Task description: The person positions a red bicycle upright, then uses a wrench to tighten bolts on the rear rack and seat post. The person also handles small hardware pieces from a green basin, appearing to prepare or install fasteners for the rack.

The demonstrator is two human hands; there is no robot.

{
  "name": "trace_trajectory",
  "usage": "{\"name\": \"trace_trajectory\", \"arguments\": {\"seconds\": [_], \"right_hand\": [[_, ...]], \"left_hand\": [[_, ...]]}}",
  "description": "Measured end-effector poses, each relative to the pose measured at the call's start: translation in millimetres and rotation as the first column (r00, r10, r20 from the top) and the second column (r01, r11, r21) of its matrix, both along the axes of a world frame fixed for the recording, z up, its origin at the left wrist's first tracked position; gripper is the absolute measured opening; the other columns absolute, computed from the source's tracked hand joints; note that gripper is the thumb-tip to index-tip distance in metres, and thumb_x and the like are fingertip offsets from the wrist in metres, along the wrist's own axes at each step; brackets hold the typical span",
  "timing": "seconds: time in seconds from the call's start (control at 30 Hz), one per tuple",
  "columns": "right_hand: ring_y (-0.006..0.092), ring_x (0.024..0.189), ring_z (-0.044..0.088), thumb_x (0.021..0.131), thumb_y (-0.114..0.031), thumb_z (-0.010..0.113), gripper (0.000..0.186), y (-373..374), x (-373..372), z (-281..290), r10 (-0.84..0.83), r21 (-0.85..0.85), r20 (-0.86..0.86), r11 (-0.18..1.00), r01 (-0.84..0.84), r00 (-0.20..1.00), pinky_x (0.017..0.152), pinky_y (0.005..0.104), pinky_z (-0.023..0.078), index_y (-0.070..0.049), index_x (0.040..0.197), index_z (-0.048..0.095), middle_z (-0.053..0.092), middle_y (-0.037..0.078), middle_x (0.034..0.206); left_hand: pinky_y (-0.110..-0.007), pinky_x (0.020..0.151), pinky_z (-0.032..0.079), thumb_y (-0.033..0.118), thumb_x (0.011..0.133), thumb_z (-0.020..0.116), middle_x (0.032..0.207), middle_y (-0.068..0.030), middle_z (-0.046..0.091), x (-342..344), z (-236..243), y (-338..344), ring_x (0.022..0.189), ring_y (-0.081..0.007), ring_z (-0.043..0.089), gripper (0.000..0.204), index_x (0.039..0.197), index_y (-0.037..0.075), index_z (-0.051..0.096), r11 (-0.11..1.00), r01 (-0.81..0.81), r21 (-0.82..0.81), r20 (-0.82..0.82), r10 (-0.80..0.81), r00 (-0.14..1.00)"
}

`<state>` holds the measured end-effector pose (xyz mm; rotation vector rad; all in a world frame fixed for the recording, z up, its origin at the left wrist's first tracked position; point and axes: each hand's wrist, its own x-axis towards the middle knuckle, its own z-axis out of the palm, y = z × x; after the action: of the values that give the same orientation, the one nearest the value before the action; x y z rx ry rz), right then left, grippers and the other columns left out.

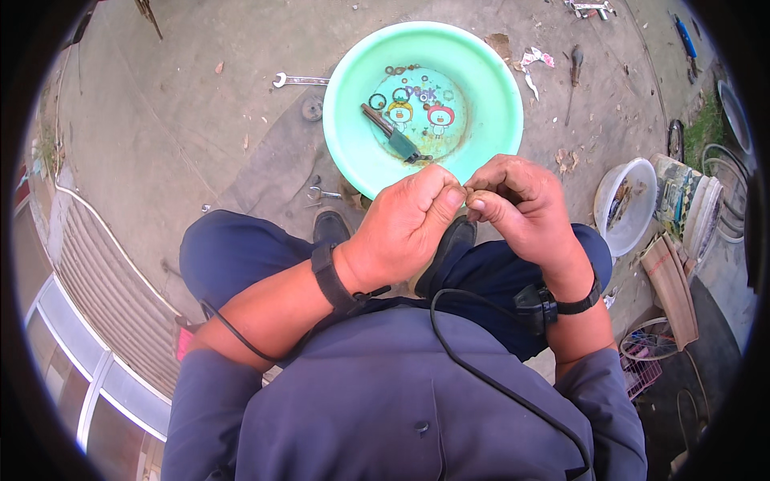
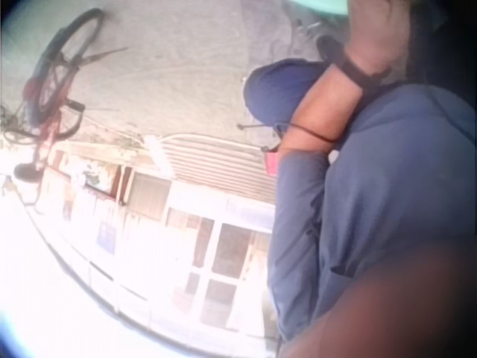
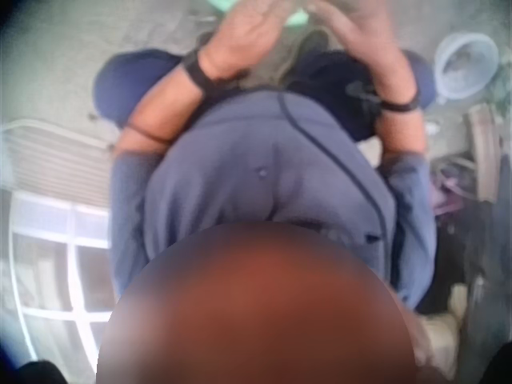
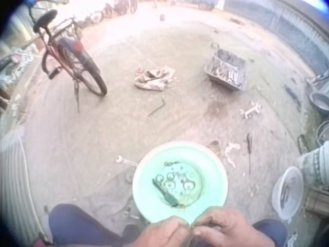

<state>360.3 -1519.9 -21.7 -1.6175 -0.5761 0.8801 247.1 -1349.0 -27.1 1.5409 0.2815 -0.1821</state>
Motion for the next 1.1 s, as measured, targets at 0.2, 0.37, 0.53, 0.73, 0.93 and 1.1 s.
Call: {"name": "trace_trajectory", "arguments": {"seconds": [0.2, 0.37, 0.53, 0.73, 0.93, 1.1], "right_hand": [[0.0178, 0.074, 0.067, 0.082, -0.004, 0.077, 0.017, 0.0, 7.4, -5.5, 0.088, -0.065, 0.257, 0.995, -0.074, 0.962, 0.066, 0.0287, 0.053, -0.002, 0.095, 0.066, 0.068, 0.008, 0.087], [0.0237, 0.073, 0.067, 0.080, -0.008, 0.080, 0.018, -3.8, 12.3, -13.4, 0.155, -0.072, 0.208, 0.987, -0.142, 0.966, 0.066, 0.0309, 0.053, -0.003, 0.093, 0.067, 0.068, 0.010, 0.086], [0.0267, 0.073, 0.067, 0.078, -0.009, 0.081, 0.020, -4.6, 14.1, -16.3, 0.204, -0.073, 0.316, 0.979, -0.190, 0.926, 0.066, 0.0321, 0.053, -0.004, 0.092, 0.067, 0.068, 0.010, 0.084], [0.0263, 0.074, 0.067, 0.077, -0.010, 0.082, 0.021, -2.9, 15.4, -12.2, 0.210, -0.082, 0.159, 0.977, -0.199, 0.965, 0.067, 0.0329, 0.053, -0.004, 0.091, 0.067, 0.068, 0.009, 0.083], [0.0251, 0.075, 0.068, 0.077, -0.012, 0.083, 0.020, -3.6, 18.3, -18.8, 0.278, -0.111, 0.238, 0.960, -0.258, 0.931, 0.067, 0.0331, 0.053, -0.005, 0.088, 0.067, 0.068, 0.008, 0.083], [0.0252, 0.075, 0.068, 0.077, -0.012, 0.083, 0.020, -2.8, 15.5, -21.2, 0.205, -0.069, 0.117, 0.978, -0.197, 0.972, 0.068, 0.0331, 0.053, -0.004, 0.086, 0.067, 0.070, 0.008, 0.082]], "left_hand": [[-0.034, 0.071, 0.049, 0.019, 0.106, 0.051, 0.082, -0.0120, 0.061, 2.8, -9.8, -5.5, 0.075, -0.0225, 0.059, 0.020, 0.096, 0.002, 0.056, 0.989, -0.041, -0.140, -0.135, 0.022, 0.991], [-0.034, 0.070, 0.049, 0.018, 0.106, 0.051, 0.080, -0.0121, 0.060, -0.9, -12.6, -7.9, 0.074, -0.0227, 0.059, 0.019, 0.096, 0.002, 0.056, 1.000, -0.012, -0.002, -0.045, 0.012, 0.999], [-0.034, 0.070, 0.048, 0.017, 0.106, 0.051, 0.080, -0.0117, 0.060, -4.1, -15.3, -8.6, 0.073, -0.0225, 0.056, 0.018, 0.096, 0.002, 0.056, 0.997, -0.010, -0.078, -0.039, 0.007, 0.999], [-0.025, 0.062, 0.042, 0.024, 0.109, 0.047, 0.074, 0.0010, 0.051, -9.6, -22.7, -10.5, 0.067, -0.0072, 0.045, 0.025, 0.097, 0.004, 0.056, 0.983, 0.003, -0.182, -0.069, -0.016, 0.998], [-0.029, 0.067, 0.044, 0.022, 0.108, 0.048, 0.079, -0.0043, 0.053, -12.6, -30.7, -11.5, 0.072, -0.0128, 0.049, 0.022, 0.098, 0.004, 0.055, 0.996, 0.034, -0.081, 0.020, -0.033, 0.999], [-0.033, 0.068, 0.046, 0.019, 0.106, 0.050, 0.080, -0.0087, 0.057, -10.7, -30.3, -7.8, 0.073, -0.0210, 0.055, 0.019, 0.096, 0.003, 0.055, 0.996, 0.049, -0.073, 0.007, -0.048, 0.999]]}}
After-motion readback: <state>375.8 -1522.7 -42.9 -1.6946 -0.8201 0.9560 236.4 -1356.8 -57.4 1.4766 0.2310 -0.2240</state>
